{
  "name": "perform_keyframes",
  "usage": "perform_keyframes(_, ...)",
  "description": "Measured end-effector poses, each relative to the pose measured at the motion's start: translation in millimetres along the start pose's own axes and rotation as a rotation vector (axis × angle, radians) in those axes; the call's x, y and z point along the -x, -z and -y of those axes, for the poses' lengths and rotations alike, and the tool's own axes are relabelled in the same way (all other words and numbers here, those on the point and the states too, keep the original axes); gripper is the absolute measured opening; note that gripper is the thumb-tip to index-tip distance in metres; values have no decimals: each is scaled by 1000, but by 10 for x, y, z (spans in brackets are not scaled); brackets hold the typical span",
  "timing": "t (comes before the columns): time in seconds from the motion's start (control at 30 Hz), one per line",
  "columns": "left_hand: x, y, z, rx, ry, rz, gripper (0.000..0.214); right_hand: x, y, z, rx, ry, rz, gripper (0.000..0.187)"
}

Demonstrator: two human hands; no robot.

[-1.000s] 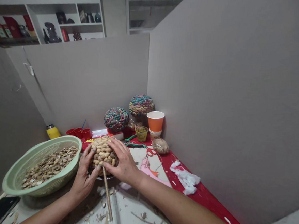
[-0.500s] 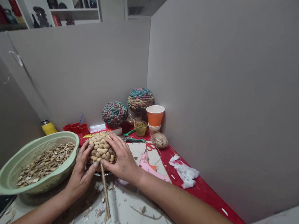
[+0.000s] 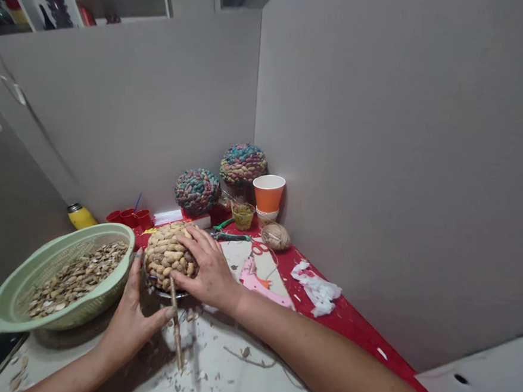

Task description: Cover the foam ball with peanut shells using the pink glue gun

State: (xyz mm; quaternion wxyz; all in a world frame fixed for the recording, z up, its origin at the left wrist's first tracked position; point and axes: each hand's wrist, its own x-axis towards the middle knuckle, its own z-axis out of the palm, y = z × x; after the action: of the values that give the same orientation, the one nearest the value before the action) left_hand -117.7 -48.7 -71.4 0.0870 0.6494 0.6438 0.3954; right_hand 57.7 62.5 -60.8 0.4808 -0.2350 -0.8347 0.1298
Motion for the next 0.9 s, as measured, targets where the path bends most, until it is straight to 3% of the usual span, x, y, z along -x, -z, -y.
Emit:
perform_keyframes(0.2, 170, 47, -104, -101, 98, 106, 127, 5, 10, 53, 20, -24, -1, 59)
perform_keyframes(0.53, 92, 79, -271, -190, 224, 192, 136, 34, 6, 93, 67, -12, -6, 58)
perform_keyframes(0.67, 82, 155, -295, -189, 223, 193, 130, 36, 2, 112, 63, -20, -3, 57)
perform_keyframes(0.9, 62, 313, -311, -143, 296, 170, 100, 30, -1, 124, 58, -27, -3, 56)
